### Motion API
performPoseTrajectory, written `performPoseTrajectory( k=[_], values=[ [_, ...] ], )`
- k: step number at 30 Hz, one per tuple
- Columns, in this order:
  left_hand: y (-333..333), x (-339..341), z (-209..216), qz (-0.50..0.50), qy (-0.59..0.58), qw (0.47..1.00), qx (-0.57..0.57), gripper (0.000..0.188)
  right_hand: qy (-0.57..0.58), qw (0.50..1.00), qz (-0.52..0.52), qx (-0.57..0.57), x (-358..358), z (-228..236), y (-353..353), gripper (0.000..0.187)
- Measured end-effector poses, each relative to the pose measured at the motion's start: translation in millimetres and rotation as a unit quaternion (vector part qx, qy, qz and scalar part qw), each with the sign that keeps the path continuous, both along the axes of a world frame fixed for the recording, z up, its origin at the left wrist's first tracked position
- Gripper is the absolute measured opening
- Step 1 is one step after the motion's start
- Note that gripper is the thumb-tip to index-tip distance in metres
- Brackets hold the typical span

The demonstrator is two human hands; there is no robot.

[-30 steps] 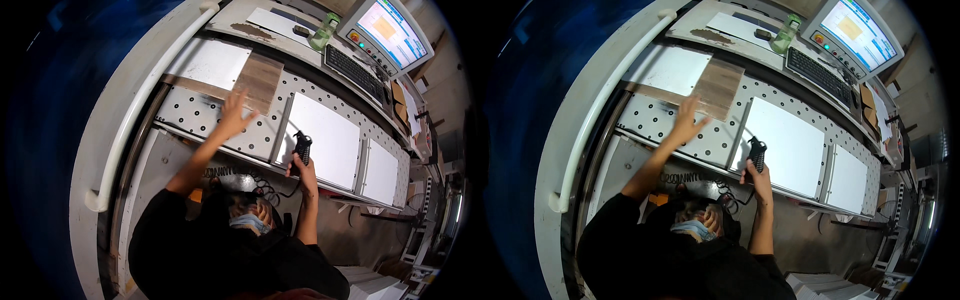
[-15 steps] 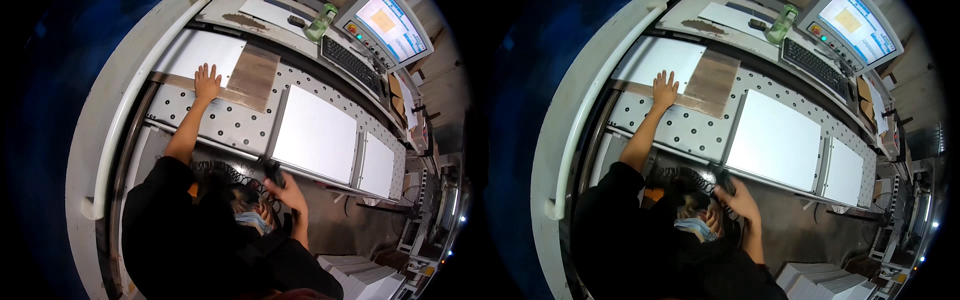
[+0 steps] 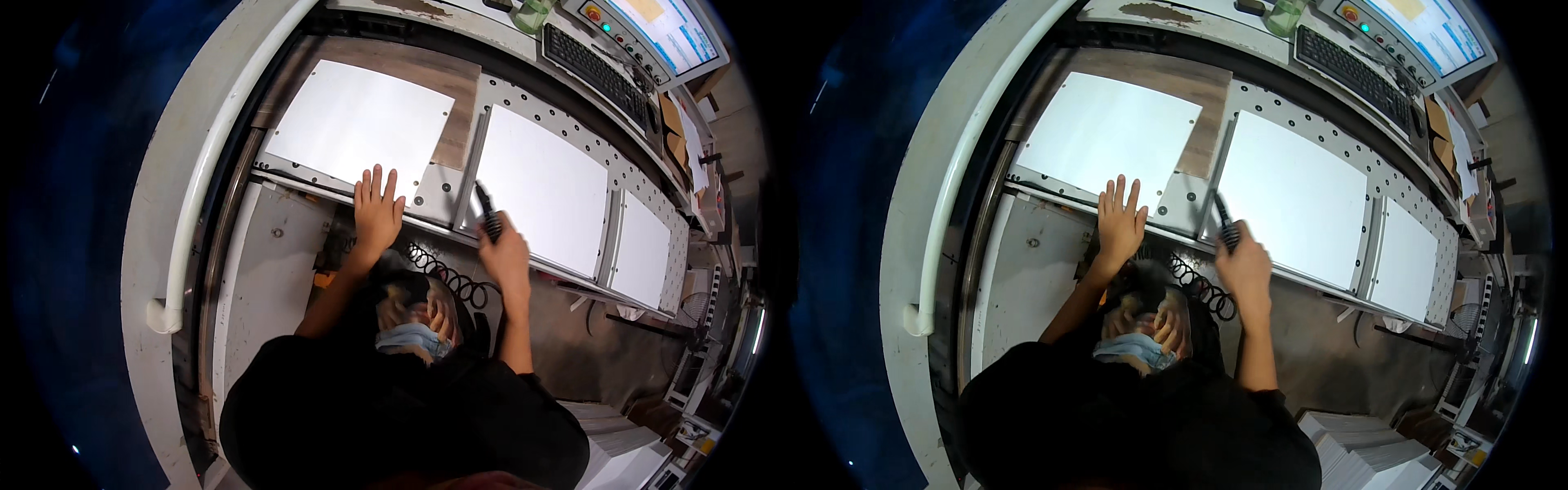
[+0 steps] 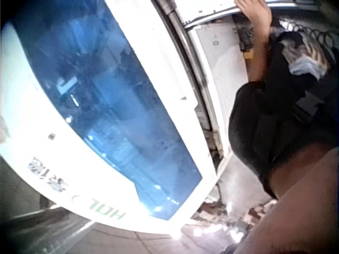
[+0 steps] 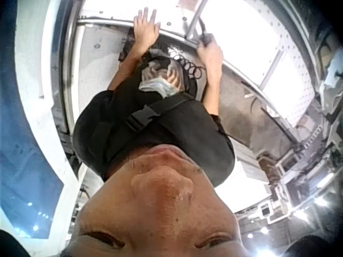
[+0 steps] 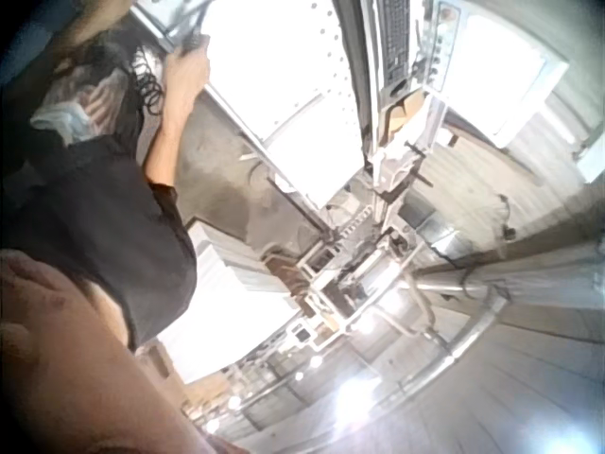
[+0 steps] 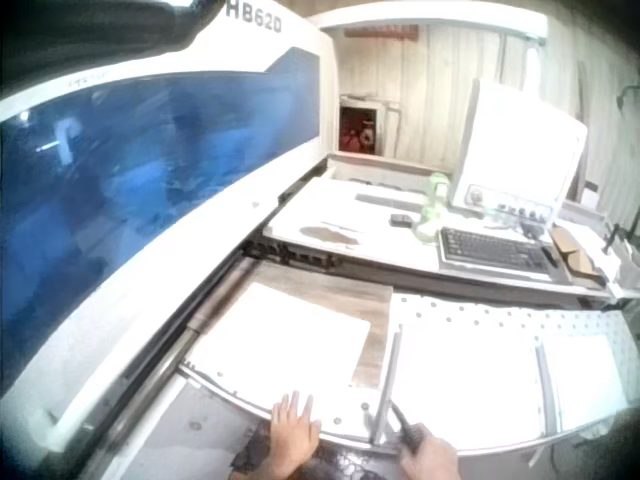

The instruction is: The person places white rectangular sheets onto a perforated metal work surface, aligns them, and uses a handheld tool to mark or secure them. They repeat this process for multiple sheets, occasionally retrieving new sheets from a nearby stack.

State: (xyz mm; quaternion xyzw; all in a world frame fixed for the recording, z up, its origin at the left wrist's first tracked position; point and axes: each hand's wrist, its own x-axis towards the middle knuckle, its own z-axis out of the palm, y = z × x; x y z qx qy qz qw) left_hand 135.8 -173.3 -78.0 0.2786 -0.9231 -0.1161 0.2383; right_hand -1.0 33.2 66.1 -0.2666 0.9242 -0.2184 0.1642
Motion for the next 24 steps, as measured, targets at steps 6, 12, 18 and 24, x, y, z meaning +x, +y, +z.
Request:
performPoseTrajectory(
  k=[6, 12, 18, 24],
  values=[
    [18, 8, 36, -0.048, 0.058, 0.985, 0.156, 0.062, 0.037, 0.999, -0.028, -0.003, -10, 7, 5, 0.028],
    [69, -12, 77, -0.224, 0.222, 0.732, 0.604, 0.072, -0.040, 0.982, 0.110, -0.145, 55, -11, -33, 0.056],
    [15, 0, 73, -0.108, 0.296, 0.626, 0.714, 0.051, -0.104, 0.964, 0.214, -0.115, 10, 14, -27, 0.040],
    [9, 26, 111, -0.338, -0.094, 0.630, 0.693, 0.047, 0.090, 0.956, -0.082, -0.266, -106, -46, -6, 0.023]
  ],
)
